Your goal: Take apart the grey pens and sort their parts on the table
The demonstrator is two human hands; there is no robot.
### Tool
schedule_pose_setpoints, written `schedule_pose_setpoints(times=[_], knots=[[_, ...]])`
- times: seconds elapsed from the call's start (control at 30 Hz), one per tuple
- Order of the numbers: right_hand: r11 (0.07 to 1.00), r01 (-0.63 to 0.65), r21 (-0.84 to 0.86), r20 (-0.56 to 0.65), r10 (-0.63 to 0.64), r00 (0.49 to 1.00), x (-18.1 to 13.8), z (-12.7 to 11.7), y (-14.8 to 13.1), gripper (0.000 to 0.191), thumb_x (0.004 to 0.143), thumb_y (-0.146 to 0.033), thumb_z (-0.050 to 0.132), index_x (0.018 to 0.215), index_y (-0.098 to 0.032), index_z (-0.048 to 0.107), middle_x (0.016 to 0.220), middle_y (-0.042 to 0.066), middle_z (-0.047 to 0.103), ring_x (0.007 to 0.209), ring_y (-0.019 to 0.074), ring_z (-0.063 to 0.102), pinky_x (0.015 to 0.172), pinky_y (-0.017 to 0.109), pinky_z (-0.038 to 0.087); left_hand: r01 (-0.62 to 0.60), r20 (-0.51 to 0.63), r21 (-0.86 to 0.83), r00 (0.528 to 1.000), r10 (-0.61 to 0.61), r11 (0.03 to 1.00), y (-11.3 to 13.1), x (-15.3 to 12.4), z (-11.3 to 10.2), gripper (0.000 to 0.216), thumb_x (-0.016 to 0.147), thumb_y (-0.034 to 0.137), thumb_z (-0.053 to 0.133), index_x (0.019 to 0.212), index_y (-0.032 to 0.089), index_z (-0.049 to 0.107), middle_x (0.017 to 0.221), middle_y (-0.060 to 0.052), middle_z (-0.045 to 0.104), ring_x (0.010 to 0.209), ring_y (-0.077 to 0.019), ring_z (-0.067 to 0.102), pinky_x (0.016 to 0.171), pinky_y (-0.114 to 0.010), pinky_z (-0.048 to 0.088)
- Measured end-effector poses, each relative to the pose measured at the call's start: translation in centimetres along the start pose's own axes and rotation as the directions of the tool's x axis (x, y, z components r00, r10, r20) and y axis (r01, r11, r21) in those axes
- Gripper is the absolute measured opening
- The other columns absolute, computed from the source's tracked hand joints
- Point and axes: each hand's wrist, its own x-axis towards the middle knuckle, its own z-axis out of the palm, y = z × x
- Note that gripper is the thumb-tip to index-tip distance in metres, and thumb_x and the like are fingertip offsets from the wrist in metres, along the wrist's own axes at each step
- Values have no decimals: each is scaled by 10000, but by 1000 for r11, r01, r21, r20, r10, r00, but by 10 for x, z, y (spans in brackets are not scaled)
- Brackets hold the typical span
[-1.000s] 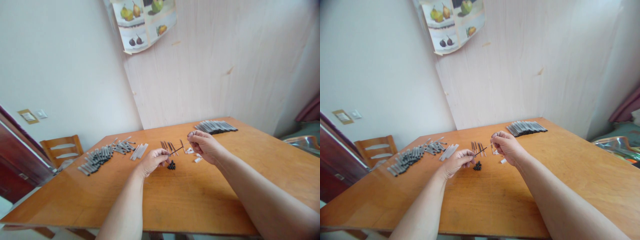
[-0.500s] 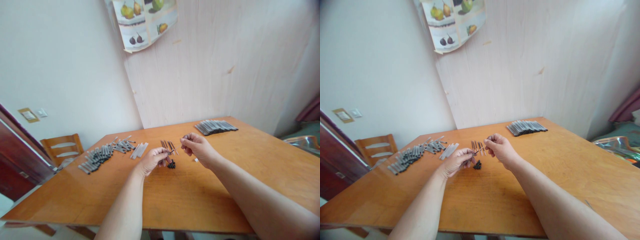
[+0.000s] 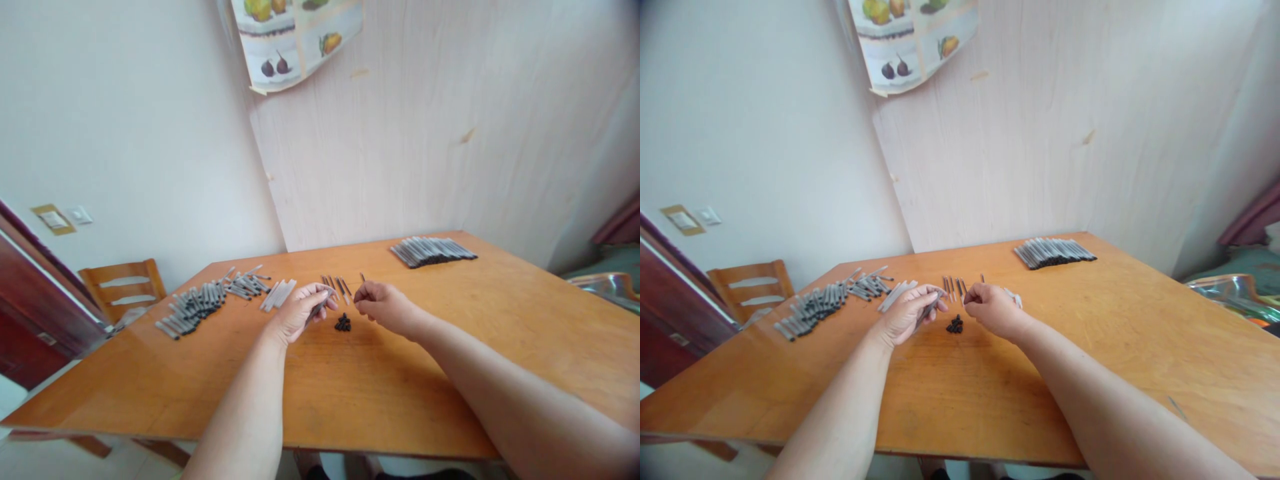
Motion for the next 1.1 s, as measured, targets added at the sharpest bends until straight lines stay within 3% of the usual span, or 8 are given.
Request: schedule_pose_setpoints(times=[0.1, 0.2, 0.37, 0.53, 1.0, 1.1], knots=[[957, 67, -283, 52, -55, 997, -3, 2, -2, 147, 713, -188, 573, 824, -228, 662, 710, -13, 654, 658, 130, 558, 575, 231, 331, 2, -8, -20, 1000, -2, 1000, 0, 1, -1, 305, 804, 398, 620, 973, 144, 624, 837, -84, 683, 549, -81, 524, 507, -208, 337], [915, 143, -378, 130, -100, 986, -5, 2, -4, 200, 720, -169, 552, 851, -246, 682, 723, -19, 657, 669, 133, 559, 581, 228, 322, 6, -21, -54, 1000, -8, 999, 0, 2, -1, 313, 792, 395, 634, 983, 148, 610, 840, -86, 688, 552, -85, 528, 503, -206, 340], [897, 278, -344, 256, -196, 947, -4, 9, 4, 242, 730, -155, 522, 880, -221, 700, 747, -1, 664, 661, 131, 563, 581, 216, 348, 9, -31, -105, 999, -12, 994, 1, 2, 1, 270, 783, 356, 642, 949, 151, 584, 844, -88, 692, 566, -91, 541, 504, -204, 347], [857, 349, -379, 274, -256, 927, -4, 15, 9, 262, 746, -143, 497, 898, -203, 701, 803, 31, 690, 707, 149, 581, 616, 224, 366, 4, -52, -117, 999, -10, 993, 2, 2, 3, 206, 786, 291, 613, 927, 147, 571, 847, -98, 695, 561, -92, 543, 491, -204, 342], [823, 352, -446, 317, -222, 922, -6, 14, 7, 154, 721, -160, 518, 770, -191, 660, 743, 29, 680, 669, 146, 572, 572, 225, 337, 19, -55, -112, 998, -26, 994, 3, 1, 4, 202, 779, 284, 618, 908, 148, 543, 839, -94, 689, 553, -88, 531, 500, -207, 334], [847, 294, -443, 264, -189, 946, -6, 9, 5, 129, 721, -176, 540, 770, -196, 657, 726, 14, 676, 648, 132, 567, 563, 219, 338, 19, -20, -88, 1000, -21, 996, 2, 1, 2, 207, 785, 299, 621, 902, 144, 551, 860, -90, 686, 574, -83, 539, 517, -204, 340]])
